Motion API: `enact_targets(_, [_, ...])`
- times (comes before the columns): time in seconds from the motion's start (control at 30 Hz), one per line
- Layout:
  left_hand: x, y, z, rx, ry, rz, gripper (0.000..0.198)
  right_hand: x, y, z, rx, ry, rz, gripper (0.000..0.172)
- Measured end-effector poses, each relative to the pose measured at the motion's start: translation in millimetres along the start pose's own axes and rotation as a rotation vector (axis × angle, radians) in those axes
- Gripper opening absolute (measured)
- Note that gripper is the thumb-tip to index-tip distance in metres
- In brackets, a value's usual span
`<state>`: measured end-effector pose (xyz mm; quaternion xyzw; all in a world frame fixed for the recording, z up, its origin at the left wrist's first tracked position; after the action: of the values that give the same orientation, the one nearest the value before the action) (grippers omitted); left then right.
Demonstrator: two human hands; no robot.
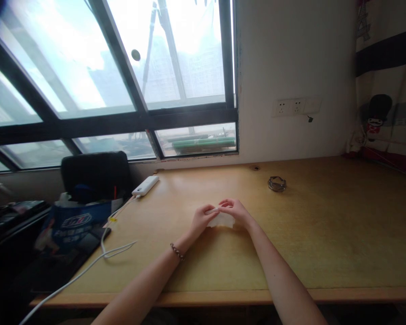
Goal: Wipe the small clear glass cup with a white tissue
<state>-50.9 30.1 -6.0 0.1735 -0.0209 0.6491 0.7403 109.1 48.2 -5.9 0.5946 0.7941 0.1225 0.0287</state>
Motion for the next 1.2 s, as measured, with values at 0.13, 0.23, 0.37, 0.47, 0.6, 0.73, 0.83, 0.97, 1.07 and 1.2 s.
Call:
enact_targets(0.13, [3, -0.9, 0, -0.082, 0.055, -0.009, 0.035, 2, 1, 7, -0.074, -0.031, 0.075, 0.028])
enact_targets(0.23, [4, -1.0, -1, -0.129, 0.09, -0.012, 0.036, 3, 3, 10, -0.028, -0.051, 0.129, 0.026])
enact_targets(0.37, [5, -0.8, -5, -0.143, 0.127, -0.005, 0.035, 5, 9, 15, -0.006, -0.105, 0.259, 0.026])
enact_targets(0.47, [5, -1.5, -8, -0.169, 0.145, -0.026, 0.034, 7, 12, 18, -0.004, -0.114, 0.321, 0.028])
enact_targets(0.6, [6, -2.5, -7, -0.184, 0.145, -0.034, 0.034, 7, 11, 15, 0.024, -0.078, 0.293, 0.029])
enact_targets(0.73, [5, -3.2, -5, -0.192, 0.161, -0.038, 0.036, 6, 9, 11, 0.01, -0.037, 0.229, 0.029])
enact_targets(0.83, [4, -3.4, -4, -0.18, 0.164, -0.045, 0.034, 7, 9, 10, -0.011, -0.026, 0.242, 0.029])
enact_targets(0.97, [4, -3.2, -4, -0.185, 0.129, -0.045, 0.034, 8, 10, 9, 0.066, -0.074, 0.268, 0.033])
enact_targets(1.07, [5, -2.4, -6, -0.203, 0.1, -0.016, 0.034, 4, 8, 6, 0.243, -0.188, 0.138, 0.036])
enact_targets(1.2, [6, -0.5, -9, -0.214, 0.091, 0.037, 0.035, -3, 0, 5, 0.335, -0.284, -0.068, 0.032])
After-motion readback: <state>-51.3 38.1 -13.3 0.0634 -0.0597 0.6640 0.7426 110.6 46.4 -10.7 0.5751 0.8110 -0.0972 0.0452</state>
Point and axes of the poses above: each hand's wrist, its own x-axis towards the middle knuckle, its own y-axis out of the back of the hand, z = x × y, the point moved 2 cm from there along x, towards the middle knuckle, and after that the axes turned 9 degrees about -x, right-handed, at the moved point
